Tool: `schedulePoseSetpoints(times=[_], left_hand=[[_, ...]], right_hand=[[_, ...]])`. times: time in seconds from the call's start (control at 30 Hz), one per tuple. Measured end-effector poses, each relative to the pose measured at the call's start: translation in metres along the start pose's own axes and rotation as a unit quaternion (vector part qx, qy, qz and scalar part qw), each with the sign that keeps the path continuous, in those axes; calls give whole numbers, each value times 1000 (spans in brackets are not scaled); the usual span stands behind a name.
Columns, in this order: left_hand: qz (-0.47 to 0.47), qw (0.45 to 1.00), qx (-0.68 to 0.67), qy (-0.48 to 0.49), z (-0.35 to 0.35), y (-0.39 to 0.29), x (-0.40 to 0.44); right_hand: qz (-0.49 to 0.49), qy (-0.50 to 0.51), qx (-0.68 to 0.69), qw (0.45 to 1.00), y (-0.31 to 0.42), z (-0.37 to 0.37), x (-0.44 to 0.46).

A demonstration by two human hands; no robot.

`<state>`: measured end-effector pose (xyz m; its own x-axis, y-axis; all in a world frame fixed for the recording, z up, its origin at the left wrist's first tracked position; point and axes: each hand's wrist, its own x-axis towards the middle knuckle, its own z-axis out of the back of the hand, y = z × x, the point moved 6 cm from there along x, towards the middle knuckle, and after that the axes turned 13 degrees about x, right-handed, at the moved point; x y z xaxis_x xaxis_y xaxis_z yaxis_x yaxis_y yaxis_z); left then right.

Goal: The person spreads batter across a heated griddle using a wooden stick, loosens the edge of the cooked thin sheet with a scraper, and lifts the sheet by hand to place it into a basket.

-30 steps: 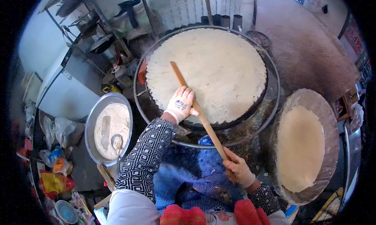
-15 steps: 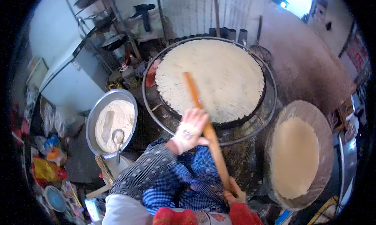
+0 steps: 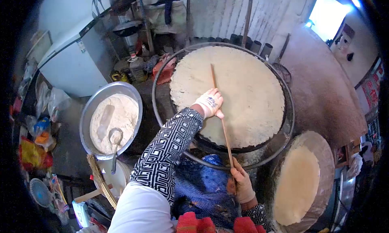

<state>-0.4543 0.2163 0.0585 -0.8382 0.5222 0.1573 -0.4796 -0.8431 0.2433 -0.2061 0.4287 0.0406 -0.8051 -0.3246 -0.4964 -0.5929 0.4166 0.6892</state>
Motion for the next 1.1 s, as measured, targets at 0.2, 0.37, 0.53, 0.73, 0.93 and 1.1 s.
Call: schedulePoseSetpoints(times=[0.2,0.37,0.53,0.73,0.93,1.1], left_hand=[[59,997,10,-51,3,39,-99],[146,978,-78,-125,68,20,-195],[100,992,44,-55,-7,-9,-249],[90,993,73,28,-8,-77,-222],[38,973,-221,-55,74,-191,-161],[-79,980,-133,-123,140,-198,-66]], right_hand=[[25,45,-92,994,-34,-21,13],[129,72,-313,938,-40,9,-25],[207,-38,-653,728,11,78,-67],[327,-162,-465,807,29,130,-104],[285,-125,-279,908,-42,161,-144],[71,-177,-15,982,-50,136,-199]])
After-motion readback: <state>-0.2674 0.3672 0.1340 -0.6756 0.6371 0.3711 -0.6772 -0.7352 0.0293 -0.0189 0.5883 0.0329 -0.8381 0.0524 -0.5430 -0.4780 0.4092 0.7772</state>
